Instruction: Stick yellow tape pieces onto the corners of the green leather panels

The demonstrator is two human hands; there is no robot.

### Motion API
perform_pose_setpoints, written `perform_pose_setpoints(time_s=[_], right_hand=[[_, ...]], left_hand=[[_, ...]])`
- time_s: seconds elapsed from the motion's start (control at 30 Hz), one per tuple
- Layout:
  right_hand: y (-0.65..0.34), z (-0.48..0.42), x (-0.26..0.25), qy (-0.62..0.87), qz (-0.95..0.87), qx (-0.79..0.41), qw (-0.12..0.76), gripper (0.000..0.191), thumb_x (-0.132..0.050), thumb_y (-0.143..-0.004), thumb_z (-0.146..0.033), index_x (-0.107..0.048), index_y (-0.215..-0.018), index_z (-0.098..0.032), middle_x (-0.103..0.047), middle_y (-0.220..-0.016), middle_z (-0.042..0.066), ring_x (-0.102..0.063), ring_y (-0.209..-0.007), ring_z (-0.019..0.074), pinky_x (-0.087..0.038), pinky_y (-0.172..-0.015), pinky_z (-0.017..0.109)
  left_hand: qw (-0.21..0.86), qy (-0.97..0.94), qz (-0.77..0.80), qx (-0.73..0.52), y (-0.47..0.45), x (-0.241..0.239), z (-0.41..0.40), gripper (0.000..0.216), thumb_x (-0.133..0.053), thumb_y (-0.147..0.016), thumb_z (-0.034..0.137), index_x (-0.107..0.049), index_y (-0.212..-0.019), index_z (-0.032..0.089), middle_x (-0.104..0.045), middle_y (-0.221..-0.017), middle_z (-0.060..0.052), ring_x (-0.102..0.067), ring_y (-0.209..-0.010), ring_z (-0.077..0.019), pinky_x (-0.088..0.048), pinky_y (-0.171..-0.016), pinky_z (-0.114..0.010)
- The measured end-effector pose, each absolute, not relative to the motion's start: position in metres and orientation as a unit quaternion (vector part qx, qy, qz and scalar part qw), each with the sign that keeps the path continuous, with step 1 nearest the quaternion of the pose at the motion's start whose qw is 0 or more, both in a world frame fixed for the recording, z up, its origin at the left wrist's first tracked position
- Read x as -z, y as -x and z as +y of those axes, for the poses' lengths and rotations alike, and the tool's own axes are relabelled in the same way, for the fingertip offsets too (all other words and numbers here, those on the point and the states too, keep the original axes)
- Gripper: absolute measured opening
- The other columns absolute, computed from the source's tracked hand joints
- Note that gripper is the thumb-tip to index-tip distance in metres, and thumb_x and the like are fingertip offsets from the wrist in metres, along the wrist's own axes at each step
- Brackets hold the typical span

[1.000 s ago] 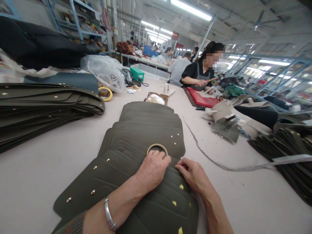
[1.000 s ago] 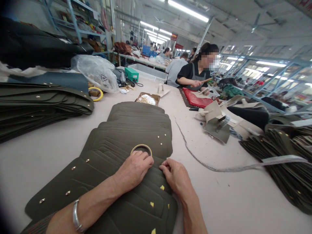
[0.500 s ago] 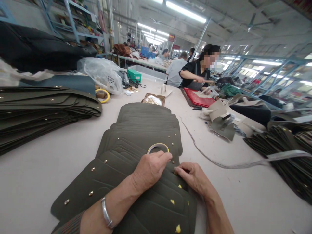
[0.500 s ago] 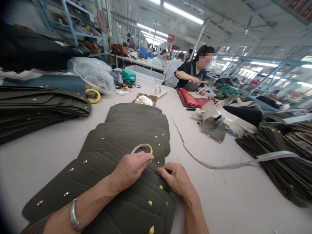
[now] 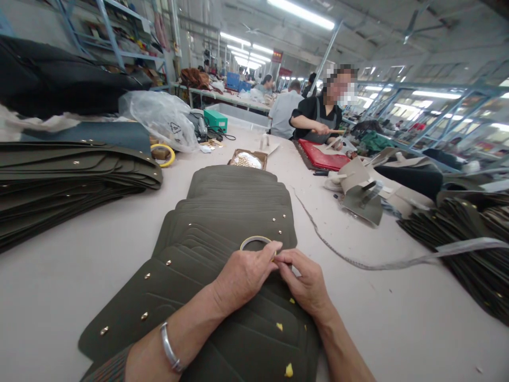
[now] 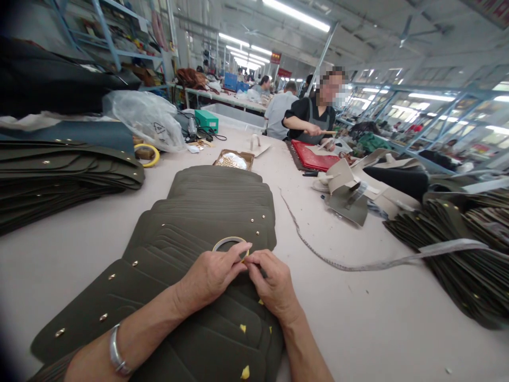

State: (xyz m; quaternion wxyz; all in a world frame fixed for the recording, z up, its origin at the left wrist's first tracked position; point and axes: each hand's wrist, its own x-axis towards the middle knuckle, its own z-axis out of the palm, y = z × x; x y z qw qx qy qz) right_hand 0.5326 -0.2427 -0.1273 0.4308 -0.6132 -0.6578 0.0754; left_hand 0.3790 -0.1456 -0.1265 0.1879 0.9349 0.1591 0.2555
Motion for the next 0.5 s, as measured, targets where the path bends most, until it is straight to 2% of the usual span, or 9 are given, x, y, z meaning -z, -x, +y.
perform_pose_setpoints(time_s=[0.13, 0.27, 0.33, 0.4, 0.5], right_hand=[[-0.531, -0.243, 0.131, 0.642, -0.647, -0.047, 0.407, 0.014, -0.050, -0.087, -0.016, -0.063, -0.084, -0.021, -0.066, -0.077, 0.002, -0.061, -0.070, 0.0138, -0.048, -0.066, 0.025], [-0.527, -0.244, 0.131, 0.664, -0.631, -0.019, 0.401, 0.014, -0.050, -0.083, -0.015, -0.061, -0.076, -0.021, -0.063, -0.069, 0.000, -0.059, -0.062, 0.0125, -0.045, -0.060, 0.023], [-0.524, -0.244, 0.129, 0.672, -0.621, -0.012, 0.403, 0.014, -0.051, -0.081, -0.015, -0.062, -0.074, -0.021, -0.064, -0.067, 0.000, -0.058, -0.061, 0.0125, -0.045, -0.060, 0.023], [-0.520, -0.244, 0.127, 0.686, -0.593, -0.032, 0.420, 0.013, -0.053, -0.080, -0.018, -0.062, -0.073, -0.020, -0.064, -0.066, 0.000, -0.058, -0.059, 0.0127, -0.046, -0.059, 0.023], [-0.519, -0.240, 0.128, 0.707, -0.499, -0.138, 0.482, 0.012, -0.056, -0.079, -0.025, -0.063, -0.071, -0.019, -0.063, -0.060, -0.001, -0.057, -0.052, 0.0125, -0.046, -0.052, 0.023]], left_hand=[[0.206, -0.938, 0.148, -0.237, -0.378, 0.125, -0.146, 0.033, -0.046, -0.095, 0.020, -0.039, -0.127, 0.019, -0.069, -0.105, -0.004, -0.067, -0.094, -0.0169, -0.053, -0.079, -0.027], [0.195, -0.942, 0.178, -0.207, -0.378, 0.124, -0.144, 0.013, -0.043, -0.096, 0.023, -0.053, -0.104, 0.021, -0.067, -0.090, -0.001, -0.066, -0.085, -0.0159, -0.050, -0.072, -0.025], [0.168, -0.945, 0.193, -0.202, -0.379, 0.125, -0.144, 0.014, -0.042, -0.096, 0.024, -0.055, -0.094, 0.021, -0.064, -0.083, 0.000, -0.065, -0.078, -0.0153, -0.048, -0.066, -0.024], [0.142, -0.946, 0.195, -0.217, -0.381, 0.125, -0.145, 0.015, -0.043, -0.095, 0.023, -0.056, -0.089, 0.021, -0.062, -0.079, 0.000, -0.063, -0.073, -0.0153, -0.046, -0.061, -0.024], [0.120, -0.941, 0.180, -0.260, -0.382, 0.124, -0.149, 0.017, -0.042, -0.094, 0.019, -0.054, -0.082, 0.019, -0.060, -0.074, 0.000, -0.059, -0.067, -0.0157, -0.044, -0.057, -0.025]])
